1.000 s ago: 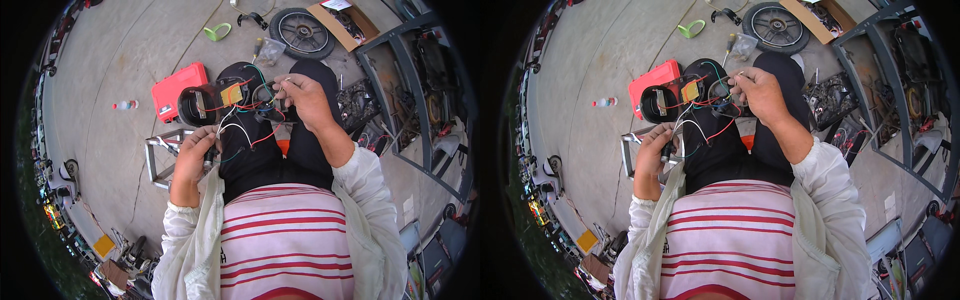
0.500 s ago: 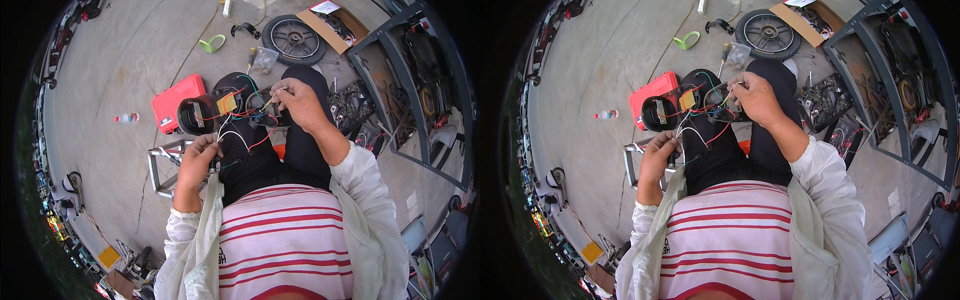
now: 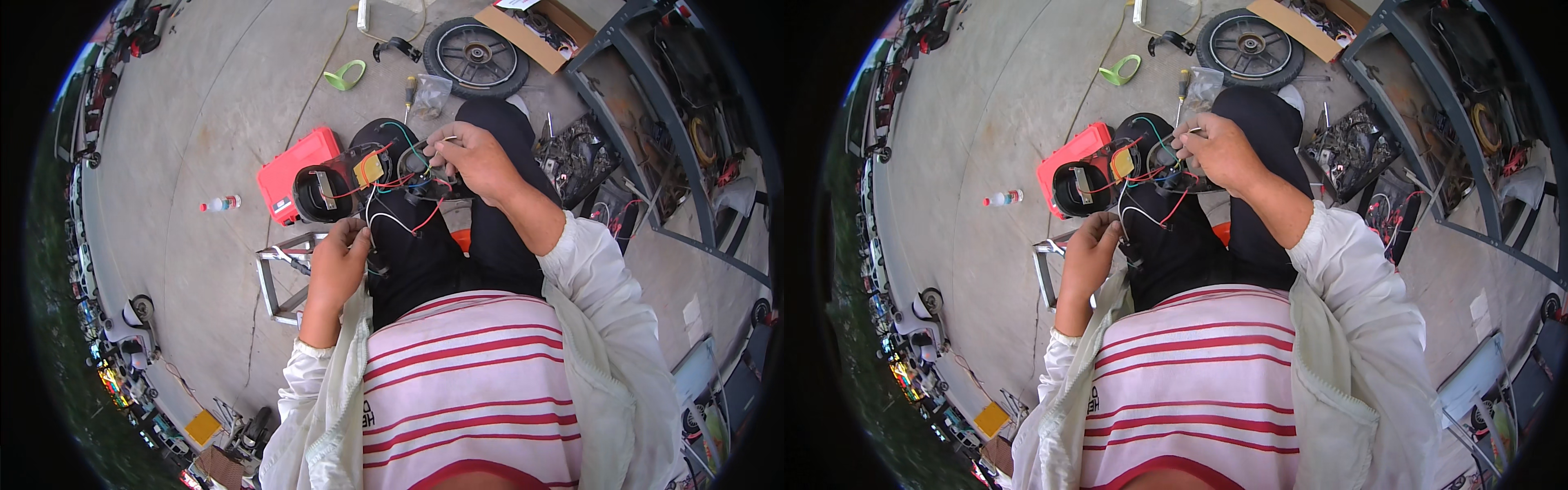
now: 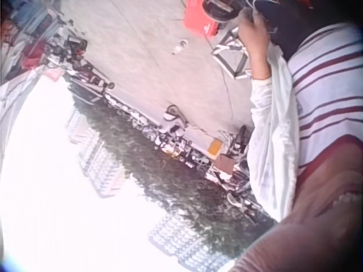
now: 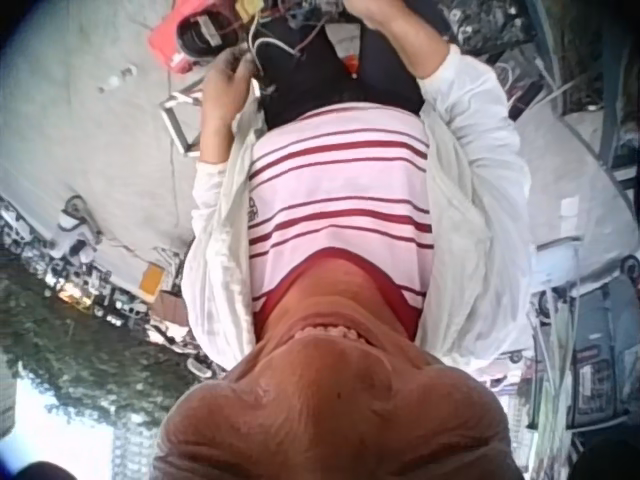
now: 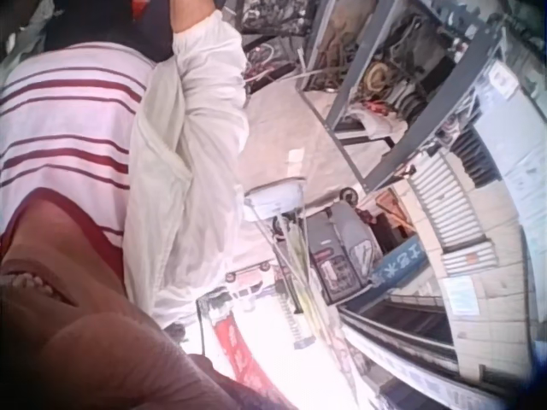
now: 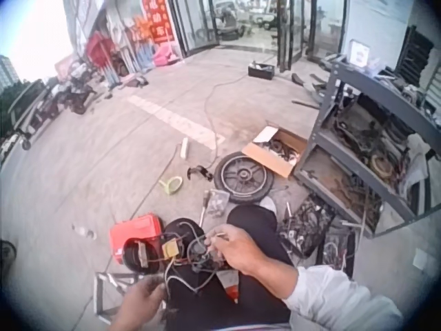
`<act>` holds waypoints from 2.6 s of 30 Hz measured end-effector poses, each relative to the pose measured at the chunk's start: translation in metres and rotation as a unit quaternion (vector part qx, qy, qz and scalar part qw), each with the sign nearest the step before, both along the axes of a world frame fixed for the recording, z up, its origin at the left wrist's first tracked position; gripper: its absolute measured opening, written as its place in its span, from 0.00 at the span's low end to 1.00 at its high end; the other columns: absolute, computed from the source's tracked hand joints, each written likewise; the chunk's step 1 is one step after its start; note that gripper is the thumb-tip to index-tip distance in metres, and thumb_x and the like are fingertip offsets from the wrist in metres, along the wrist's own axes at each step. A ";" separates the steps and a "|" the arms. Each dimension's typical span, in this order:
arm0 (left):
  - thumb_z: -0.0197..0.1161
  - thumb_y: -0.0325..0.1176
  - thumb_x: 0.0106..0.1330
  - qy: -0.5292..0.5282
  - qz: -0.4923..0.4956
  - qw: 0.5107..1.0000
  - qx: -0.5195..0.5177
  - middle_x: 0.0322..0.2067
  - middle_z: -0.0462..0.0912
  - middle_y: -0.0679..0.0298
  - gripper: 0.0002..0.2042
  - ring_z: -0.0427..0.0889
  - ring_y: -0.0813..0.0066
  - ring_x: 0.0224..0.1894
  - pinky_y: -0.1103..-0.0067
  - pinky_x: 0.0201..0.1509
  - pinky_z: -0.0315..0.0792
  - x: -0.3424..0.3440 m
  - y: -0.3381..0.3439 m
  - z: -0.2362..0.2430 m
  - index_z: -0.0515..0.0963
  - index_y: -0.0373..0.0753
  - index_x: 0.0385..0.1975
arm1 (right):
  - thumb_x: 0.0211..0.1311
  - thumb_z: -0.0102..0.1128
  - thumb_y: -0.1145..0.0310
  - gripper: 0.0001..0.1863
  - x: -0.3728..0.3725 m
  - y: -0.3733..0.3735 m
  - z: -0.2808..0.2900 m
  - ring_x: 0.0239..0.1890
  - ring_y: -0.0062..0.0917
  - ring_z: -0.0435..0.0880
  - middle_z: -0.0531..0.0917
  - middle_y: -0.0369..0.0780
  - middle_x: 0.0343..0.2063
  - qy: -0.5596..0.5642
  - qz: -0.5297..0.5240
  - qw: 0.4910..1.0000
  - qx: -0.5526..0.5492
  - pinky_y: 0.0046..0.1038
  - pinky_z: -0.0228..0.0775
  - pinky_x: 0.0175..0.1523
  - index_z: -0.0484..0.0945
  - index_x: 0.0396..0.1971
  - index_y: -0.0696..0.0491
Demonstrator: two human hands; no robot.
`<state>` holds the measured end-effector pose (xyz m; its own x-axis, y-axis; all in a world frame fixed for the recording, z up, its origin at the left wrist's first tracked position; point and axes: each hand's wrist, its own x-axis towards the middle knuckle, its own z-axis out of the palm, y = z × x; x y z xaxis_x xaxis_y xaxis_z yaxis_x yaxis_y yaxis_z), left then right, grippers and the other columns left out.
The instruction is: The person sits on the ground and repairs electrical wiring on a scooter part. They use pliers to strip wire insulation and twist wires together, then use a screwdriver to tighten connections on a small yellow component.
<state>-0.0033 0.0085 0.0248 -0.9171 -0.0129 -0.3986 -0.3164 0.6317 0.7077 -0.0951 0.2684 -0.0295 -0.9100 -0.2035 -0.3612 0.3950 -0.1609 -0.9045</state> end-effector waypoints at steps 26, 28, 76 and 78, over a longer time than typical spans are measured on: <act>0.67 0.25 0.56 0.281 -0.258 0.886 -0.263 0.32 0.84 0.60 0.14 0.82 0.56 0.36 0.65 0.41 0.77 -0.055 0.068 0.012 0.81 0.40 0.44 | 0.54 0.65 0.76 0.09 0.002 0.017 0.001 0.36 0.29 0.86 0.85 0.43 0.33 0.254 0.205 0.928 0.182 0.29 0.77 0.43 0.85 0.36 0.57; 0.67 0.25 0.57 0.262 -0.276 0.883 -0.276 0.32 0.84 0.60 0.13 0.82 0.56 0.36 0.65 0.42 0.77 -0.046 0.070 0.014 0.82 0.40 0.43 | 0.57 0.64 0.77 0.09 0.002 0.018 -0.002 0.38 0.26 0.85 0.85 0.41 0.34 0.195 0.188 0.955 0.117 0.27 0.77 0.45 0.83 0.38 0.58; 0.55 0.20 0.69 0.024 0.149 0.971 0.185 0.37 0.87 0.52 0.06 0.82 0.76 0.23 0.80 0.25 0.76 -0.004 0.070 0.002 0.66 0.32 0.41 | 0.56 0.68 0.70 0.08 -0.031 -0.005 0.009 0.25 0.20 0.80 0.85 0.38 0.24 0.204 0.324 0.902 0.198 0.25 0.72 0.32 0.84 0.32 0.60; 0.58 0.20 0.67 0.090 0.120 0.979 0.141 0.39 0.87 0.51 0.08 0.82 0.74 0.23 0.78 0.25 0.75 -0.004 0.073 -0.001 0.66 0.32 0.40 | 0.54 0.69 0.68 0.10 -0.034 -0.005 0.010 0.29 0.25 0.84 0.86 0.41 0.25 0.208 0.350 0.888 0.215 0.29 0.74 0.36 0.85 0.31 0.59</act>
